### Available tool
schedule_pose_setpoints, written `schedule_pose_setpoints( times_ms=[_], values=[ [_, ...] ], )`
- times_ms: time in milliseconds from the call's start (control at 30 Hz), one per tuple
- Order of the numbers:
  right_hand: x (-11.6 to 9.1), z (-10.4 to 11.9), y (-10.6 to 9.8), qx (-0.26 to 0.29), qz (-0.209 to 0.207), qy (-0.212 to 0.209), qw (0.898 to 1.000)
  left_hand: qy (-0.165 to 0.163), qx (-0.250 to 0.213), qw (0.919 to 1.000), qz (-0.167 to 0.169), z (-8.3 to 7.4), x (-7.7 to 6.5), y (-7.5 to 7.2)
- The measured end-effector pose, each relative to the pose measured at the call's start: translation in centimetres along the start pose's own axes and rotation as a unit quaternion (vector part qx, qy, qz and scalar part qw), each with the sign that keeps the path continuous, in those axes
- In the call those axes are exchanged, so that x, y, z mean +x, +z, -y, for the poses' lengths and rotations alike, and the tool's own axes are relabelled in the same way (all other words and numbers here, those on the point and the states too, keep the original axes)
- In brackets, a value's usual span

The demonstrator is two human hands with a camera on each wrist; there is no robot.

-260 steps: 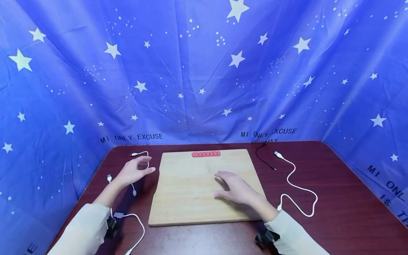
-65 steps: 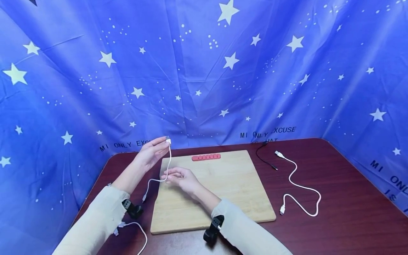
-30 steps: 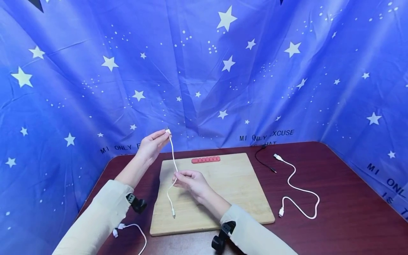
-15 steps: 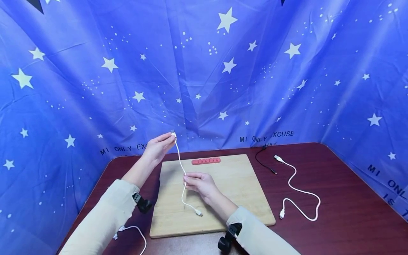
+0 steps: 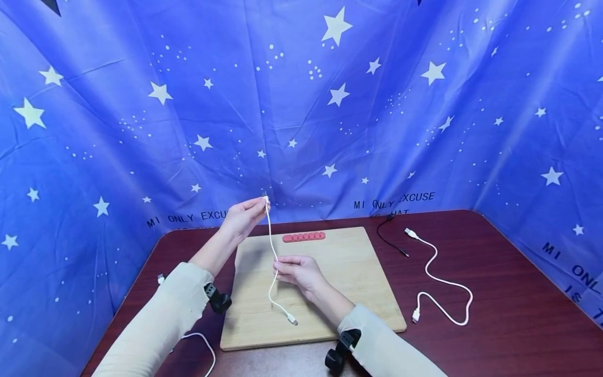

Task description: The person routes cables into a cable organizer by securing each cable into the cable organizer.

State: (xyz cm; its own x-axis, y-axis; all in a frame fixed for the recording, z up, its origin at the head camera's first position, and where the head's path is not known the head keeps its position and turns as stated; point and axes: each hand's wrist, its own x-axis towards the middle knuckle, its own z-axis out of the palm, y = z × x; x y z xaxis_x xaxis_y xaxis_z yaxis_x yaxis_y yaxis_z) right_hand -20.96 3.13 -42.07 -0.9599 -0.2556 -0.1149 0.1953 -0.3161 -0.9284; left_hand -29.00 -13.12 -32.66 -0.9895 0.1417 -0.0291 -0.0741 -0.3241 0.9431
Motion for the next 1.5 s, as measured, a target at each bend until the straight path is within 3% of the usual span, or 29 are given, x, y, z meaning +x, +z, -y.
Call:
schedule_pose_setpoints(
  times_ms=[400, 600, 967, 1500],
  values=[
    [0.2, -0.2, -0.1, 0.015, -0.015, 0.028, 0.999, -0.015, 0.051, 0.9985, -0.016, 1.0, -0.1, -0.4],
    [0.1, -0.4, -0.3, 0.030, -0.023, 0.038, 0.999, -0.012, 0.036, 0.9992, -0.012, 1.2, -0.2, -0.3],
    [-0.2, -0.1, -0.5, -0.013, -0.022, 0.022, 0.999, -0.023, 0.061, 0.9976, -0.024, 1.4, 0.6, -0.4],
    [0.4, 0.5, -1.8, -0.038, 0.016, 0.071, 0.997, -0.064, 0.068, 0.9953, 0.025, 2.2, 2.3, -1.2]
  ],
)
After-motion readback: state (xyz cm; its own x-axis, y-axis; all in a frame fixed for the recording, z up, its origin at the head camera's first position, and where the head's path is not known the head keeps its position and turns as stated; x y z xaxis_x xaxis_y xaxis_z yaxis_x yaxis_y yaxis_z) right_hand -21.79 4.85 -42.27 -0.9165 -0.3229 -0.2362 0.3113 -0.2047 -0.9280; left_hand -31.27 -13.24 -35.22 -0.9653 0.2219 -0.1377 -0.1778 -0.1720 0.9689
